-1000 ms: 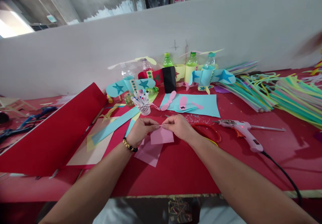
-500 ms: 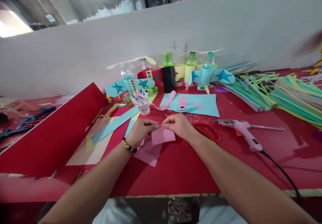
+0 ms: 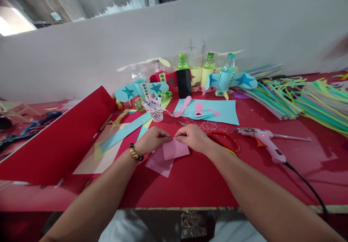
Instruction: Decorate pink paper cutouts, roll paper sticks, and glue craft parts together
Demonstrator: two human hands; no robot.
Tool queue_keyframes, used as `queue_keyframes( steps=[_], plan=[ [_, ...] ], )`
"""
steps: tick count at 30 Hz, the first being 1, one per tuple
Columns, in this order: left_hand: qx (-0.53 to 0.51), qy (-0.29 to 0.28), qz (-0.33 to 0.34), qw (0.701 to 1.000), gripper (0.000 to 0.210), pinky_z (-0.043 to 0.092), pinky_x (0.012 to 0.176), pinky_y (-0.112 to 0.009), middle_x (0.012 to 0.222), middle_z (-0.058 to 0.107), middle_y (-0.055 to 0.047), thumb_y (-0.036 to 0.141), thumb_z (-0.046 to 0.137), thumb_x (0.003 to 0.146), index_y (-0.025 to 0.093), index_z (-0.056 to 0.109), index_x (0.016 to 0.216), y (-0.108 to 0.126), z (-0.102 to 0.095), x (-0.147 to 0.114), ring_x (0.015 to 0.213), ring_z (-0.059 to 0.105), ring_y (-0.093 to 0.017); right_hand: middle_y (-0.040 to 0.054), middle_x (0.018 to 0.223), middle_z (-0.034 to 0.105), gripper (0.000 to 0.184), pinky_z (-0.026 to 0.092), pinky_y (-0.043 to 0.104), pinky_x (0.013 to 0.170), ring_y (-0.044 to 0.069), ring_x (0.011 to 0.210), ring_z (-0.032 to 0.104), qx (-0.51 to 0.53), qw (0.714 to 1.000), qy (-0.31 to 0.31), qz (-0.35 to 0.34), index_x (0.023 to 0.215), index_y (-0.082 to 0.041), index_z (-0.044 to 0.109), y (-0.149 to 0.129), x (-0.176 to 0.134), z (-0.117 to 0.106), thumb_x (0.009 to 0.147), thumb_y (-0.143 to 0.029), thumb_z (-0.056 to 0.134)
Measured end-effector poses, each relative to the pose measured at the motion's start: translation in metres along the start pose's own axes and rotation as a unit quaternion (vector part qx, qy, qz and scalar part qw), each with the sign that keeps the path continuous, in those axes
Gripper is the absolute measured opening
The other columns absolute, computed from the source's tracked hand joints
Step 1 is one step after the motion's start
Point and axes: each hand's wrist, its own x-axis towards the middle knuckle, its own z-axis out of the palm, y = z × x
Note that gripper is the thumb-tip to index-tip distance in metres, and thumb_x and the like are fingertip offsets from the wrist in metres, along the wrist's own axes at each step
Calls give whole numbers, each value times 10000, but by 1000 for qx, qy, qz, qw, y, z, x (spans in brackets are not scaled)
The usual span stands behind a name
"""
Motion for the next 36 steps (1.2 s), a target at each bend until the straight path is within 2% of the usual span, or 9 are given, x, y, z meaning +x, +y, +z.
queue_keyframes(
  steps=[4, 8, 12, 19, 29, 36],
  plan=[
    [6, -3, -4, 1000, 223, 337, 506, -209, 583, 626, 6, 342, 602, 745, 168, 728, 684, -3, 1, 1, 509, 446, -97, 33, 902, 747, 225, 456, 279, 720, 212, 826, 666, -83, 996, -18, -23, 896, -231, 750, -3, -3, -3, 808, -285, 550],
    [12, -26, 7, 1000, 199, 356, 529, -204, 649, 669, -1, 311, 592, 752, 181, 738, 719, -3, -2, 2, 549, 492, -106, 46, 856, 744, 232, 434, 278, 665, 207, 766, 654, -119, 992, -39, -29, 875, -218, 750, -9, -6, -5, 821, -267, 529],
    [-1, -44, 1, 999, 165, 384, 553, -214, 684, 703, -6, 265, 621, 715, 197, 760, 773, -1, -5, 0, 574, 537, -123, 24, 792, 737, 211, 421, 263, 647, 188, 731, 645, -103, 993, -50, -27, 812, -220, 748, -12, -6, -6, 790, -226, 538],
    [-5, -39, -33, 999, 171, 417, 583, -227, 719, 726, -24, 258, 668, 665, 194, 771, 786, 1, -6, -2, 635, 598, -154, 9, 760, 730, 165, 426, 254, 631, 185, 723, 642, -47, 997, -56, -15, 770, -224, 746, -4, -5, -3, 725, -221, 587],
    [2, -42, -56, 998, 157, 384, 539, -224, 653, 701, -17, 260, 699, 637, 186, 765, 758, -1, -4, -1, 559, 547, -125, 14, 714, 726, 137, 426, 257, 605, 181, 679, 637, -32, 998, -55, 11, 739, -208, 751, -4, -4, -3, 686, -238, 628],
    [42, -24, -19, 999, 169, 366, 550, -216, 653, 697, -10, 286, 681, 681, 200, 769, 796, -1, 2, 0, 582, 548, -125, 16, 693, 728, 119, 429, 269, 613, 185, 666, 643, -38, 998, -35, 27, 705, -207, 753, -7, -3, -3, 670, -207, 639]
  ],
)
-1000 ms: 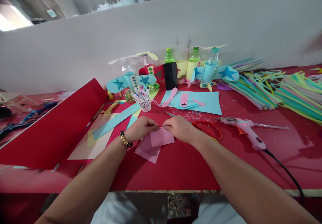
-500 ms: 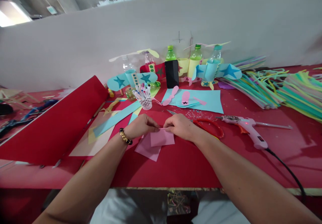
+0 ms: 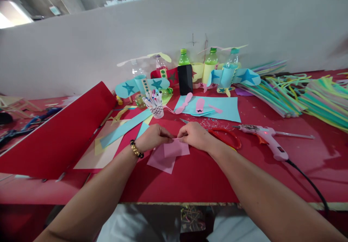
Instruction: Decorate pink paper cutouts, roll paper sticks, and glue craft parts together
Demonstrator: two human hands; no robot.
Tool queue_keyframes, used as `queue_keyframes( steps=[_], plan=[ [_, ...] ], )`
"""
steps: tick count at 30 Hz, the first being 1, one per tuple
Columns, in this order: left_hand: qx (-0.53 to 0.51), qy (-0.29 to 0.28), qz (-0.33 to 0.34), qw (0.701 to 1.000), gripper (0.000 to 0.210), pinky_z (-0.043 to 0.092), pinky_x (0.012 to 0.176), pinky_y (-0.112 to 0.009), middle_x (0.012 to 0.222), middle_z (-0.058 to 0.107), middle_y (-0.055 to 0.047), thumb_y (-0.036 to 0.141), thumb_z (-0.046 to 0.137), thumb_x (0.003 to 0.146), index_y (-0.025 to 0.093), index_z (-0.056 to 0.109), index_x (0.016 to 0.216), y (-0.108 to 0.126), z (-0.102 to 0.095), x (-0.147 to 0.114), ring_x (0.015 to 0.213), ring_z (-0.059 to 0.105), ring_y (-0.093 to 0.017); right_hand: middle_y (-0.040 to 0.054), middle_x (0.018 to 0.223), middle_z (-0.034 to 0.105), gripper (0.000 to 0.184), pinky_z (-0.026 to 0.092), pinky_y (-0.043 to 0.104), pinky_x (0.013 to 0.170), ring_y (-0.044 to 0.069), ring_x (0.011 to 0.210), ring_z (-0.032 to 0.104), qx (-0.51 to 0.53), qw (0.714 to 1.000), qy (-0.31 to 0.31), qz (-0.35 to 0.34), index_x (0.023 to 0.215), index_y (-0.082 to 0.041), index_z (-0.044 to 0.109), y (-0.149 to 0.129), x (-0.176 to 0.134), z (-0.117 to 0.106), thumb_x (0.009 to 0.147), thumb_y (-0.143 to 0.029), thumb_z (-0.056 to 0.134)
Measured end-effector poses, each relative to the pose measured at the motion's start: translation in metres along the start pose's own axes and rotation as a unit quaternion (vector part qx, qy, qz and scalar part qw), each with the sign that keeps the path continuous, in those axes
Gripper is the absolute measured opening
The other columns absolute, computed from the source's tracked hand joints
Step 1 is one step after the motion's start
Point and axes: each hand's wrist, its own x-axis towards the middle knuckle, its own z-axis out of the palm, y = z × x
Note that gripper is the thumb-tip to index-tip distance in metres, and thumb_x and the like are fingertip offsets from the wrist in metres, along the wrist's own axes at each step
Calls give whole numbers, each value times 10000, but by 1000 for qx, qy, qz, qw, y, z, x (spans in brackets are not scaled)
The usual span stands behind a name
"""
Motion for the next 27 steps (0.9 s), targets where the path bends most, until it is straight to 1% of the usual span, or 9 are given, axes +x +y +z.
queue_keyframes(
  steps=[5, 11, 14, 16, 21, 27],
  plan=[
    [37, -16, 22, 999, 203, 348, 551, -196, 683, 700, -12, 305, 620, 744, 191, 764, 830, 4, 0, 0, 611, 545, -114, 16, 726, 735, 128, 429, 250, 628, 170, 688, 648, -29, 1000, -3, -3, 727, -195, 750, -1, 0, -2, 685, -206, 630],
    [45, 4, 0, 999, 171, 364, 563, -200, 670, 696, -10, 279, 647, 714, 177, 760, 792, 3, 3, 0, 606, 556, -115, 20, 786, 743, 165, 427, 243, 652, 174, 739, 658, -36, 999, -26, -19, 801, -196, 754, -1, -2, -1, 728, -255, 618],
    [42, 11, 3, 999, 166, 373, 572, -204, 686, 704, -13, 276, 644, 716, 185, 759, 794, 3, 4, 1, 617, 565, -120, 32, 794, 739, 217, 422, 251, 653, 177, 739, 651, -49, 997, -38, -37, 830, -194, 751, -1, -2, -1, 788, -300, 566],
    [40, 11, 7, 999, 163, 376, 577, -205, 698, 707, -13, 278, 645, 717, 189, 758, 795, 3, 5, 0, 621, 568, -121, 37, 786, 734, 232, 415, 253, 647, 176, 729, 643, -63, 996, -39, -44, 827, -189, 746, -1, -2, 0, 807, -297, 541],
    [37, 15, 4, 999, 141, 369, 571, -205, 654, 690, 2, 269, 666, 702, 200, 759, 783, 4, 5, -1, 590, 555, -111, 38, 774, 726, 186, 400, 246, 638, 172, 734, 634, -77, 996, -27, -46, 783, -179, 731, -3, -3, 0, 779, -263, 565],
    [23, 17, -23, 999, 157, 370, 565, -210, 635, 681, 4, 295, 696, 672, 202, 762, 779, 3, 6, -1, 599, 558, -116, 27, 734, 719, 159, 394, 245, 623, 161, 700, 629, -59, 997, -22, -39, 759, -177, 726, -3, -4, 1, 750, -256, 588]
  ],
)
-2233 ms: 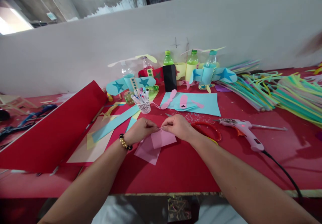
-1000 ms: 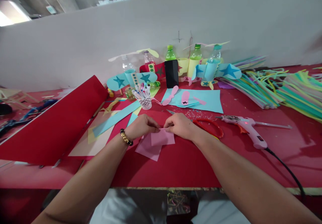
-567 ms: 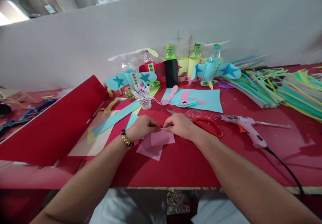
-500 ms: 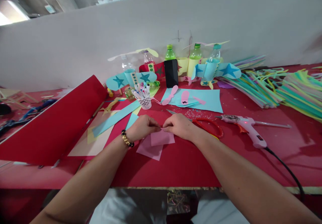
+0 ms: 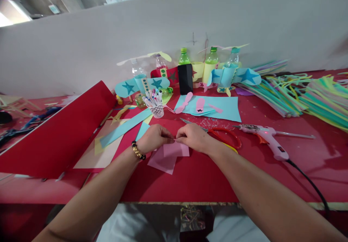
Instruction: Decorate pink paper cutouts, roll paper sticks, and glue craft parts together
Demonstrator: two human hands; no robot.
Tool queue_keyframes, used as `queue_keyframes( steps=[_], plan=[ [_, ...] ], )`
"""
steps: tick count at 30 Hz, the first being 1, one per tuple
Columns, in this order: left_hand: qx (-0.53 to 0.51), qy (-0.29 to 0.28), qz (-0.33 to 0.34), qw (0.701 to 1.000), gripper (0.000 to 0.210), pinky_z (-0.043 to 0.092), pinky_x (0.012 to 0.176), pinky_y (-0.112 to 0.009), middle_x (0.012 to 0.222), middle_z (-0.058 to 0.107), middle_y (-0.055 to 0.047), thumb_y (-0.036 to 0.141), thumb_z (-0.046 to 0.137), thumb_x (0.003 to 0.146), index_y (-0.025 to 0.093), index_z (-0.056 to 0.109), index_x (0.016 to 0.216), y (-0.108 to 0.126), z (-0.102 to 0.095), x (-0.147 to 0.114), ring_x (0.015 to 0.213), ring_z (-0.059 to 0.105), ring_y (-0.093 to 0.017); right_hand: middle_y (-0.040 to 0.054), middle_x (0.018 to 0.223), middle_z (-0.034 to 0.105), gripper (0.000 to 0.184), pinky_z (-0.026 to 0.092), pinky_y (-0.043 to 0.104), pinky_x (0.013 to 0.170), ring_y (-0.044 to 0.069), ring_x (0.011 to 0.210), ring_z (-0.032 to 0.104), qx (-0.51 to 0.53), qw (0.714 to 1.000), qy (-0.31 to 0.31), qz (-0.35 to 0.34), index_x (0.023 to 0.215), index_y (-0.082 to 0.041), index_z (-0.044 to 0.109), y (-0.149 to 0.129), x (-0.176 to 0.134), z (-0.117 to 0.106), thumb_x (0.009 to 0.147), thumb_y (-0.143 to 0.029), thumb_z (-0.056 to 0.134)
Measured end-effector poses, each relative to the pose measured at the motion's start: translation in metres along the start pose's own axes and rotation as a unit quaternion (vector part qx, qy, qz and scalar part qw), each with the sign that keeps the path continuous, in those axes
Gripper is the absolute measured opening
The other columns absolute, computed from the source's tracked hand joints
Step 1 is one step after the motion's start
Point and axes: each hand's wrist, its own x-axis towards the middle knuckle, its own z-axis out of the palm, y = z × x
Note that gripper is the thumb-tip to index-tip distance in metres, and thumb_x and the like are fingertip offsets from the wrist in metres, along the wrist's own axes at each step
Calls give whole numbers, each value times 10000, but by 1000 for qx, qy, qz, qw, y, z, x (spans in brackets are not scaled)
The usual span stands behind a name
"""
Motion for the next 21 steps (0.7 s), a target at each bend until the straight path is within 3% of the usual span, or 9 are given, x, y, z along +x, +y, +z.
queue_keyframes(
  steps=[10, 15, 21],
  plan=[
    [-14, -16, -13, 1000, 216, 360, 555, -213, 647, 685, 0, 350, 714, 640, 183, 757, 769, 2, -1, -1, 596, 553, -117, 18, 692, 707, 114, 386, 230, 586, 141, 646, 615, 27, 1000, -5, 3, 730, -165, 707, 0, 1, 0, 711, -233, 617],
    [5, -31, 4, 999, 249, 345, 551, -207, 693, 703, -10, 390, 660, 707, 196, 762, 826, 7, -3, -4, 619, 551, -119, 14, 696, 707, 95, 387, 223, 594, 135, 647, 608, 27, 1000, 5, 11, 715, -163, 701, 0, 0, -2, 701, -205, 617],
    [22, -27, -4, 999, 207, 348, 560, -201, 704, 710, -12, 318, 642, 716, 193, 764, 827, 7, -2, -5, 631, 549, -118, 24, 741, 721, 149, 393, 234, 614, 151, 688, 626, 23, 1000, -16, -3, 771, -171, 723, 2, 1, -2, 735, -268, 616]
  ],
)
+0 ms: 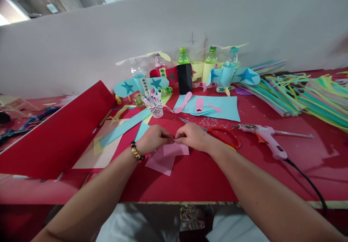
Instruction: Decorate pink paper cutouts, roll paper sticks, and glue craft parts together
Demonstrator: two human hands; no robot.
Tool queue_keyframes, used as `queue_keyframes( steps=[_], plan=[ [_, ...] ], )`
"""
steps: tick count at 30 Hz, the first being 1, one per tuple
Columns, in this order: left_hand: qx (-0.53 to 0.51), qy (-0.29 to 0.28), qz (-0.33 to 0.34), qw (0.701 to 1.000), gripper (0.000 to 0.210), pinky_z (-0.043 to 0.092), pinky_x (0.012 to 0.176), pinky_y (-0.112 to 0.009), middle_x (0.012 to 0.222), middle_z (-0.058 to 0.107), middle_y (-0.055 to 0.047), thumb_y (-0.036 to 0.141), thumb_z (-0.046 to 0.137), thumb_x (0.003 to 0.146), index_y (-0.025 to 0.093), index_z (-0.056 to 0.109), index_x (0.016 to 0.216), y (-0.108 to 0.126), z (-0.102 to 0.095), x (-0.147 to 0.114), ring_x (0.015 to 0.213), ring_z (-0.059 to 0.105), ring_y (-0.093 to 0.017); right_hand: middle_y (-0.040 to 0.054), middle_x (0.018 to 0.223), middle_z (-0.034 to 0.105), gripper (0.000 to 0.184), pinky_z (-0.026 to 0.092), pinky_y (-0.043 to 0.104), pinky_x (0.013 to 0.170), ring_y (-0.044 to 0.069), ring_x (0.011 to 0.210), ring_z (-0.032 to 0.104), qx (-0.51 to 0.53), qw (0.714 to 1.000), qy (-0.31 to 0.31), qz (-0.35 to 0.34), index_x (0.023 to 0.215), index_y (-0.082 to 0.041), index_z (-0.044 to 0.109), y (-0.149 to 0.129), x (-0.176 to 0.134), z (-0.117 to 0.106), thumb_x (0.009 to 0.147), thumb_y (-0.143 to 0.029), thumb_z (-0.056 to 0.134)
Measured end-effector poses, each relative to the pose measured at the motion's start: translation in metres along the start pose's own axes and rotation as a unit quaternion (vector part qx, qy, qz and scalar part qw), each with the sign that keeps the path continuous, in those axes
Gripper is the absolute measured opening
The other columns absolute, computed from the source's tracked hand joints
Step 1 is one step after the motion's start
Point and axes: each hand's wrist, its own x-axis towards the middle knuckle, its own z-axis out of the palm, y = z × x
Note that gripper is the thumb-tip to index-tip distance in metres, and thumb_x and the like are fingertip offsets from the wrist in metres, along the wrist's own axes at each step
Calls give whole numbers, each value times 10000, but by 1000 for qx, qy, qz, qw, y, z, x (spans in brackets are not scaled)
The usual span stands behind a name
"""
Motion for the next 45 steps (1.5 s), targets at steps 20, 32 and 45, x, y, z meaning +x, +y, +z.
queue_keyframes(
  steps=[20, 32, 45],
  plan=[
    [2, 8, -4, 1000, 190, 348, 555, -215, 664, 696, -17, 328, 686, 664, 178, 751, 759, 0, 3, 1, 612, 565, -123, 14, 669, 703, 138, 368, 229, 570, 137, 629, 602, -13, 1000, -2, 11, 736, -166, 732, 0, 2, 8, 689, -238, 624],
    [-14, -6, -12, 1000, 208, 370, 569, -199, 717, 714, -27, 292, 644, 693, 170, 762, 815, -2, 3, 3, 655, 559, -129, 36, 760, 730, 199, 402, 250, 625, 164, 697, 633, -5, 1000, -25, -12, 799, -170, 741, -2, 1, 2, 764, -277, 577],
    [-22, -23, 22, 999, 224, 369, 570, -204, 690, 695, -18, 322, 640, 705, 166, 750, 821, -4, -1, 3, 624, 546, -118, 17, 694, 690, 144, 383, 244, 600, 148, 656, 602, -8, 1000, -5, -12, 745, -170, 689, -2, 0, 5, 751, -254, 573]
  ],
)
